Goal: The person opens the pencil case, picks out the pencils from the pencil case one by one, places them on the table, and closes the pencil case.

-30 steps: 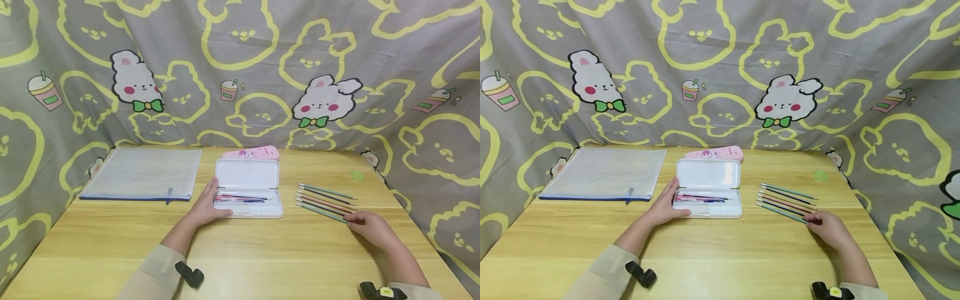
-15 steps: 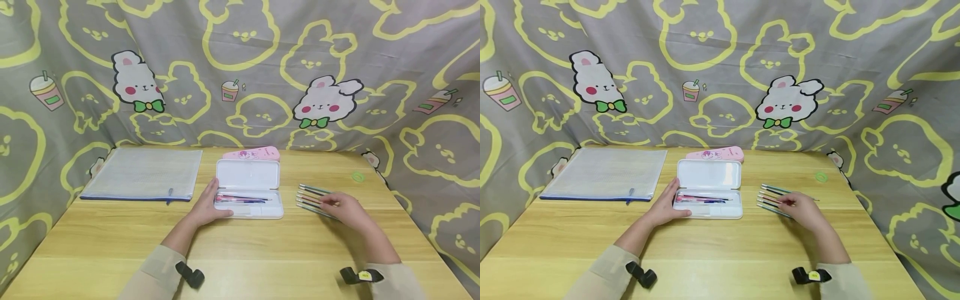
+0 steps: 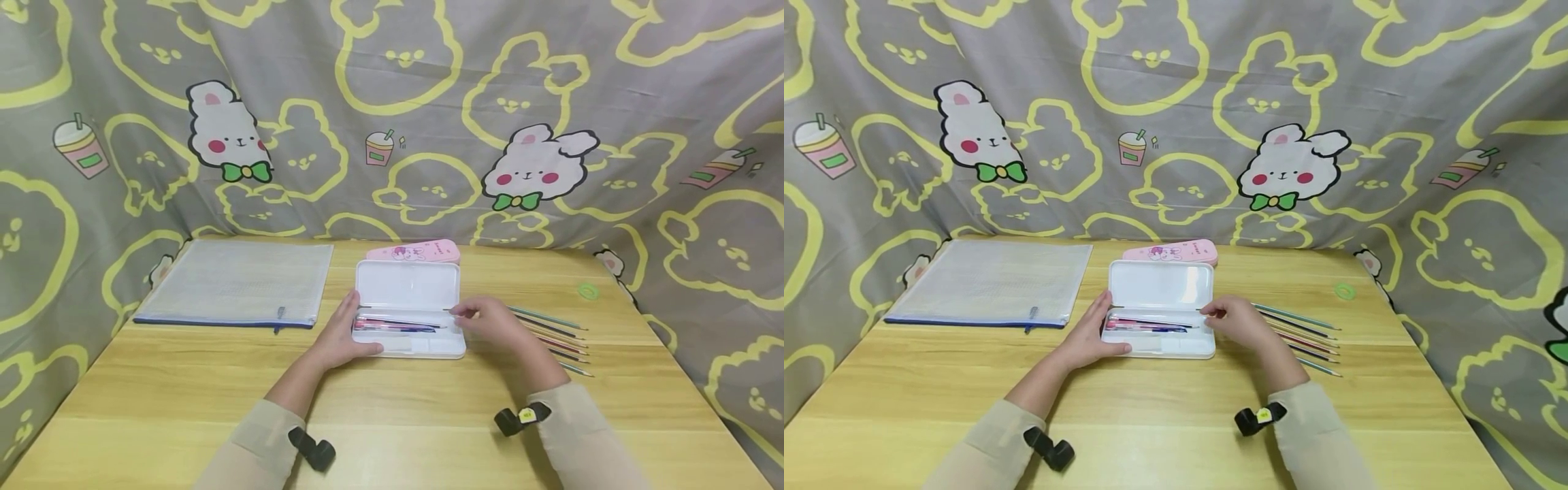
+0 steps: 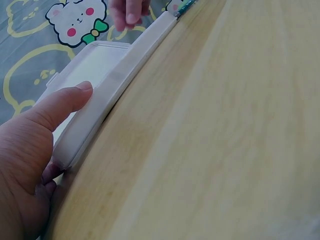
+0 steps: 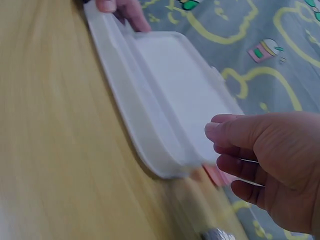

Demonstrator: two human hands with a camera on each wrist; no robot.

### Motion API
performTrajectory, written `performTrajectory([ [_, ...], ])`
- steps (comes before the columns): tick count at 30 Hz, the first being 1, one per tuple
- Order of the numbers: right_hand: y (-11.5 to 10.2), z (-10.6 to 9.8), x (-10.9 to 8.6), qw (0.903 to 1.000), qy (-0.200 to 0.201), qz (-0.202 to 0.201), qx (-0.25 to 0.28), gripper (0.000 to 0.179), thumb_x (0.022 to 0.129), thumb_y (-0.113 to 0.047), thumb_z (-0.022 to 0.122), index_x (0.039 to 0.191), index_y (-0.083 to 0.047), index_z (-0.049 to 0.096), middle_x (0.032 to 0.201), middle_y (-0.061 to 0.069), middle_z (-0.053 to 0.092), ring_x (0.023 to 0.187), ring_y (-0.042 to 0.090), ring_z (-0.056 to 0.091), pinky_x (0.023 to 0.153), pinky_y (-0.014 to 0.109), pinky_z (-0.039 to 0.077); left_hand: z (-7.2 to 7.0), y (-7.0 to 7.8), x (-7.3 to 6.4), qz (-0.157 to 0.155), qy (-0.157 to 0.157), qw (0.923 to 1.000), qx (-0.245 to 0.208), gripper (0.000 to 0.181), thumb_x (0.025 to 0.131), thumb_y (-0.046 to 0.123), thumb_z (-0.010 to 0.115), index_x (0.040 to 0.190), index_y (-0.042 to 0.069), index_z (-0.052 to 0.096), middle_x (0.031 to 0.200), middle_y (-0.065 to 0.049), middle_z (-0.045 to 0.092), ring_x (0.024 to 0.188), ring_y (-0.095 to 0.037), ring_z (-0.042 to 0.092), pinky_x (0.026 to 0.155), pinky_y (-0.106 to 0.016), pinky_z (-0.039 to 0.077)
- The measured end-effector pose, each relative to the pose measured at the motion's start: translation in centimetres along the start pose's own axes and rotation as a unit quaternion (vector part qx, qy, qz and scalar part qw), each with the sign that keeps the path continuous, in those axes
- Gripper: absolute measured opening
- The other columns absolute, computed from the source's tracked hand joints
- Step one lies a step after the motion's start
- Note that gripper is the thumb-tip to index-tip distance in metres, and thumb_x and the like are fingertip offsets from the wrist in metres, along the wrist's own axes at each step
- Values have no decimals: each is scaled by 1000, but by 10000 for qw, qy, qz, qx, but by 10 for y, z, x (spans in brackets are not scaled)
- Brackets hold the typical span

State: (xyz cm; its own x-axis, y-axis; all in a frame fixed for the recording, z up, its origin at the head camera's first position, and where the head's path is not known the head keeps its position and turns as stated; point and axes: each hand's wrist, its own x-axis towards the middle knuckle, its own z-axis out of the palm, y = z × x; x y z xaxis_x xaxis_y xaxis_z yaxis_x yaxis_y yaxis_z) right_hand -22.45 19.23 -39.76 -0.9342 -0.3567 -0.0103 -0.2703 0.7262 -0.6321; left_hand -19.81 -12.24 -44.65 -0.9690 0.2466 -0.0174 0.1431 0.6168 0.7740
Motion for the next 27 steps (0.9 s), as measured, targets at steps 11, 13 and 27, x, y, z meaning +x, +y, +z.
performTrajectory([
  [11,-14,25,24,9982,-446,-135,-373,19,87,-10,70,105,-5,75,102,8,74,97,22,65,92,44,53,0,-2,0,4,4,10000,10,124,69,42,86,157,5,6,166,-13,2,153,-35,6,124,-53,14],
  [13,-15,27,26,9977,-497,-140,-442,18,88,-10,69,105,-6,75,102,8,74,100,24,66,95,45,52,0,-2,0,-5,7,10000,20,125,69,43,85,157,6,6,166,-13,2,153,-35,6,123,-53,14],
  [27,-19,33,32,9906,-790,-7,-1114,22,87,-4,68,106,-10,77,109,6,75,111,29,65,102,47,48,0,-1,0,-48,-4,10000,-19,125,69,42,85,158,6,5,166,-13,1,153,-35,5,123,-53,13],
])
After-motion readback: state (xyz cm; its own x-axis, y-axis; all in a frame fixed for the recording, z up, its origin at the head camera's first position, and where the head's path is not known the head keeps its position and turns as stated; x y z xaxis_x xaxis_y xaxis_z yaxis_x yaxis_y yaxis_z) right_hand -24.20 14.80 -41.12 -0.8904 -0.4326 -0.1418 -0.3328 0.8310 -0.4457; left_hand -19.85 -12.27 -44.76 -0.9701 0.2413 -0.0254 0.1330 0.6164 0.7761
